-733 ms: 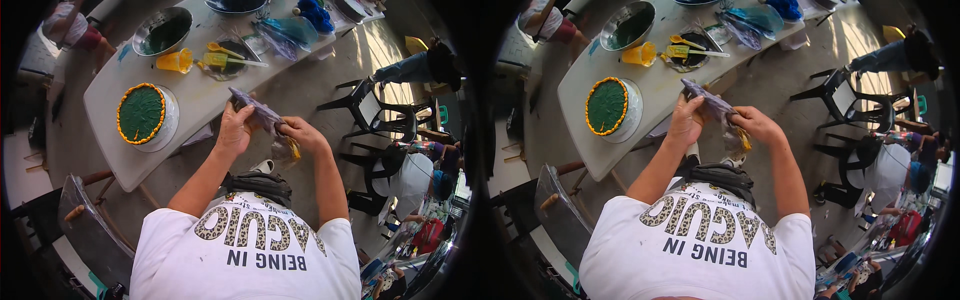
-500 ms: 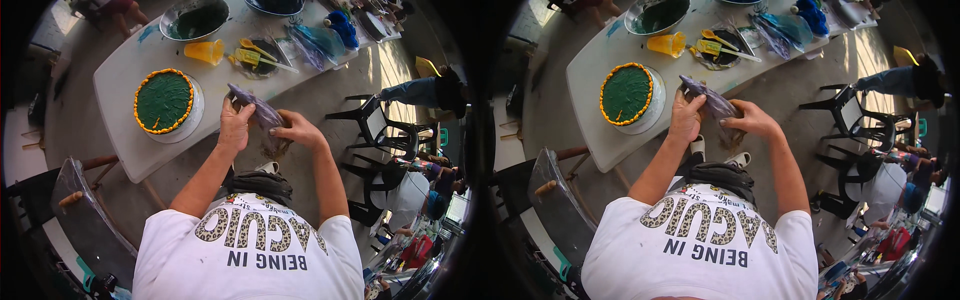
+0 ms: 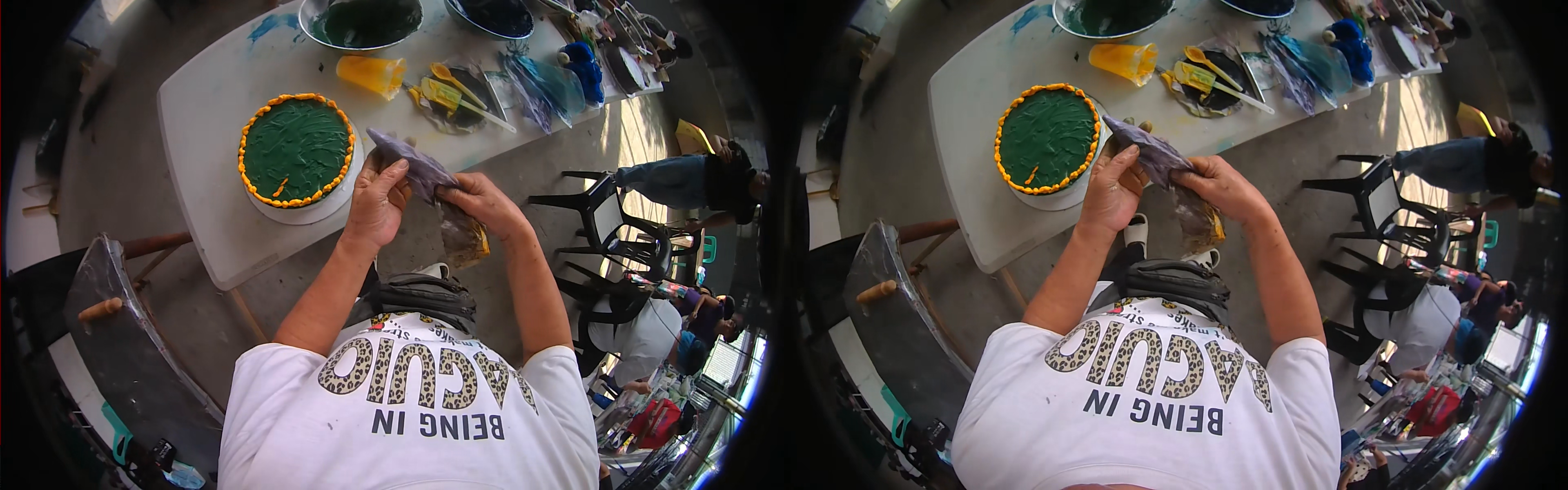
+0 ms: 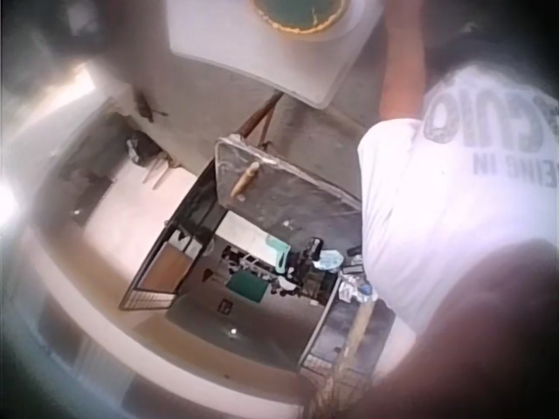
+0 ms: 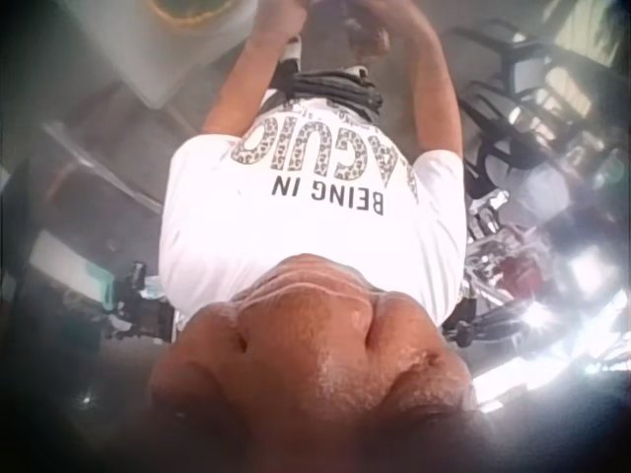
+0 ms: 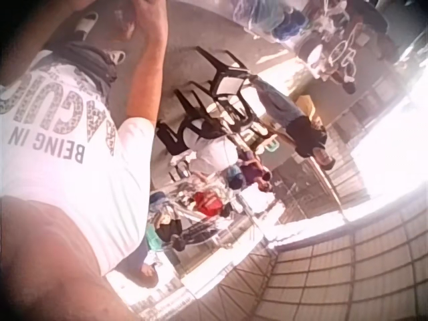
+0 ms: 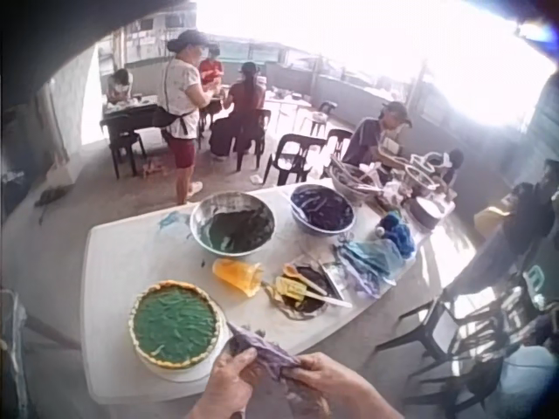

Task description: The person prepares a piping bag with brown icing and pipes onto the surface of a cake.

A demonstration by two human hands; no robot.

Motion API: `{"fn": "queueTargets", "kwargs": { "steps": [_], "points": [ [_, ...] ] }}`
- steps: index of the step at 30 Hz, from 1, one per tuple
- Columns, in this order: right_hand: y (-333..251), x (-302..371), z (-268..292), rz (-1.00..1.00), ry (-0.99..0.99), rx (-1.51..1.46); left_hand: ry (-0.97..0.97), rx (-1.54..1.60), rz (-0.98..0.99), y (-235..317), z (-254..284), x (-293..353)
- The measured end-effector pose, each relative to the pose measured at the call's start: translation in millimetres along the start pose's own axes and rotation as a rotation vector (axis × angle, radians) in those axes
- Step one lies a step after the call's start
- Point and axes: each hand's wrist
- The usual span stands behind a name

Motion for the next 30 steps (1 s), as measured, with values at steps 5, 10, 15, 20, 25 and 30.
{"fn": "queueTargets", "kwargs": {
  "steps": [5,10,15,20,25,30],
  "points": [
    [-2,-5,-8,-0.061,-0.003,-0.120,-0.138,0.003,0.030,6,-6,8],
    [0,-1,-10,-0.010,-0.037,-0.201,-0.144,-0.144,-0.043,2,-12,10],
    [-7,5,-13,0.069,0.160,0.261,-0.076,-0.266,-0.139,-5,-15,12],
    [-5,1,-18,0.085,0.306,0.497,-0.041,-0.296,-0.180,-13,-17,10],
    [-2,-1,-11,-0.031,0.110,0.490,-0.049,-0.311,-0.148,-8,-26,8],
    [10,-4,1,-0.081,0.049,0.382,-0.074,-0.340,-0.167,-13,-28,5]
  ]
}}
Point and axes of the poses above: each hand's wrist, its own x-axis away from the middle knuckle, its own z-axis out of the back of the hand, y = z × x, and after that the axes turned 13 degrees about -z, right-handed
